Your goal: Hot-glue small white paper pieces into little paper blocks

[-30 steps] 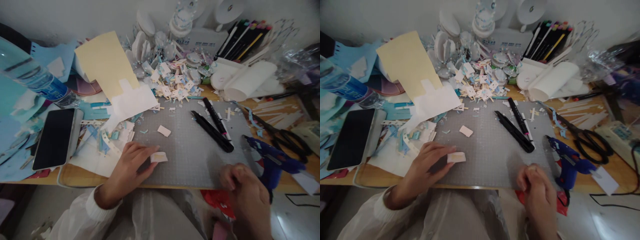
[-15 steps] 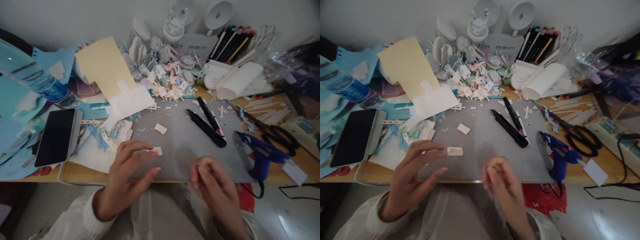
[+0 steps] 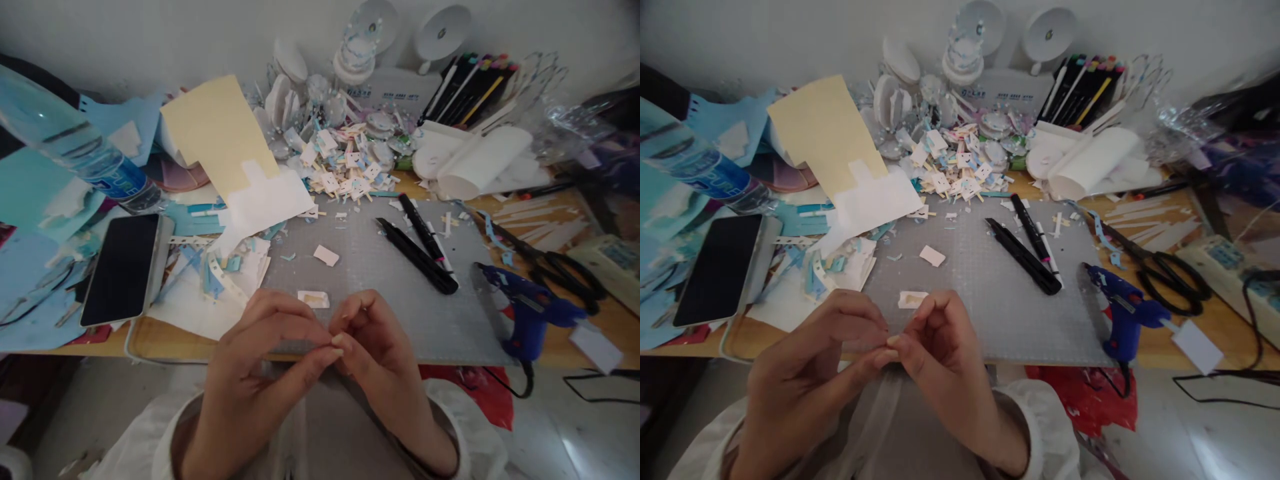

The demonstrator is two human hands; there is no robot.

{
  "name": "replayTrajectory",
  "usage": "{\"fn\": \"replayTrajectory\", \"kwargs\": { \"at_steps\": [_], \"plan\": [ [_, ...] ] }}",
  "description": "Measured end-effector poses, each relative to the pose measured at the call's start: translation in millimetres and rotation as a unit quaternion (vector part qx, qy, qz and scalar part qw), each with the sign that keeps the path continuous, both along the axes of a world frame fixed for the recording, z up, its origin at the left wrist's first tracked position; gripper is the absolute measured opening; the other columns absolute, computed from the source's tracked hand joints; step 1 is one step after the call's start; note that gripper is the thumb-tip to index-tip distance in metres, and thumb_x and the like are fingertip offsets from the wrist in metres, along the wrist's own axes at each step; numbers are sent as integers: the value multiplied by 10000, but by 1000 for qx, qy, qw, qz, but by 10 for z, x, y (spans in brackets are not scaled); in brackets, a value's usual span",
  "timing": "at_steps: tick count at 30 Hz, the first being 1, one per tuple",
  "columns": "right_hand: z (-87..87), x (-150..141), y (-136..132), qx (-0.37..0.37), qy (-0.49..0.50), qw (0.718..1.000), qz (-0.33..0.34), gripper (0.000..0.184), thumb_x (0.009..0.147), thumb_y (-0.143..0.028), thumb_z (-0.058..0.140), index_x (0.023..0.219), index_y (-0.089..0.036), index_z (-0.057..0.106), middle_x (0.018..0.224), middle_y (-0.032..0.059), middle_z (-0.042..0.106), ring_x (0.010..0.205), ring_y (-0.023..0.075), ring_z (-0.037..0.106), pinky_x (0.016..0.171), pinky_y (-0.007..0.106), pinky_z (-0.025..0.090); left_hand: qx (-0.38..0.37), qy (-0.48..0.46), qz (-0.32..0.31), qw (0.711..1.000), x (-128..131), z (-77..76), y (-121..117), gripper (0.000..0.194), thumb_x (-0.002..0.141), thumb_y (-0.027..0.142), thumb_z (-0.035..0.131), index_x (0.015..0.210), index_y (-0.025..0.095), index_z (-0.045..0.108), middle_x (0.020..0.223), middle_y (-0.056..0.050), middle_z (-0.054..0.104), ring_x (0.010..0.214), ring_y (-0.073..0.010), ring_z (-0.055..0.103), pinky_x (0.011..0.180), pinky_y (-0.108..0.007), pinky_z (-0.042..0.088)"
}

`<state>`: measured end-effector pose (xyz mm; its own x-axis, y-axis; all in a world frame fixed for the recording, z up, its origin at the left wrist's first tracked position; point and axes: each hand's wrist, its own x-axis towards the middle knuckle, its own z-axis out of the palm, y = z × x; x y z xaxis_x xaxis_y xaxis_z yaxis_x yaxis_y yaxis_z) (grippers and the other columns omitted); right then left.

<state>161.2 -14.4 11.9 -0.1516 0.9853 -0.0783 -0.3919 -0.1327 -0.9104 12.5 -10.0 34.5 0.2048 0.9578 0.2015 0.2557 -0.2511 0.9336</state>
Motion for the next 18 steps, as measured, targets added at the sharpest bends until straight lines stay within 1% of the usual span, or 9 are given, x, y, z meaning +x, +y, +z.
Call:
{"fn": "replayTrajectory", "kwargs": {
  "at_steps": [4,7,10,13,15,16,18],
  "plan": [
    [-13,31,25,27,-55,997,-35,268,838,-333,703,840,-225,459,654,-60,446,563,76,404,490,159,375,-5,16,4,1000,4,10,11,37,848,229,671,845,259,649,849,-17,616,825,-188,583,751,-329,496],
    [-32,86,45,35,-78,996,-26,245,827,-283,709,848,-224,472,671,-59,450,571,73,410,498,156,369,6,24,-3,1000,1,-7,15,36,861,224,643,852,257,629,830,-22,629,837,-204,586,737,-343,497],
    [-44,138,55,46,-105,993,-26,230,807,-207,709,839,-225,483,680,-61,450,570,68,416,500,154,368,48,59,0,997,15,-38,8,78,867,175,609,877,252,620,825,-22,644,845,-210,578,752,-358,479],
    [-50,170,44,68,-139,987,-48,244,785,-141,712,843,-233,493,681,-68,455,575,65,432,505,153,372,108,112,17,988,34,-64,-3,150,839,97,610,896,235,616,854,-22,657,844,-203,563,778,-359,451],
    [-54,186,30,80,-152,983,-59,247,784,-122,709,844,-237,499,690,-68,458,586,66,441,514,158,374,126,130,21,983,32,-75,-2,171,828,69,608,896,226,607,867,-25,657,849,-200,555,792,-358,439],
    [-57,194,25,82,-152,983,-59,245,787,-123,709,843,-237,500,693,-67,459,589,68,441,517,163,372,116,126,9,985,24,-79,5,160,835,75,600,893,224,598,871,-28,651,858,-201,553,794,-355,438],
    [-66,210,20,68,-135,988,-37,243,792,-155,720,837,-234,495,694,-65,457,589,73,428,514,172,360,52,88,-49,994,-1,-86,29,108,872,116,566,887,223,572,878,-36,626,879,-203,555,786,-345,447]
  ]
}}
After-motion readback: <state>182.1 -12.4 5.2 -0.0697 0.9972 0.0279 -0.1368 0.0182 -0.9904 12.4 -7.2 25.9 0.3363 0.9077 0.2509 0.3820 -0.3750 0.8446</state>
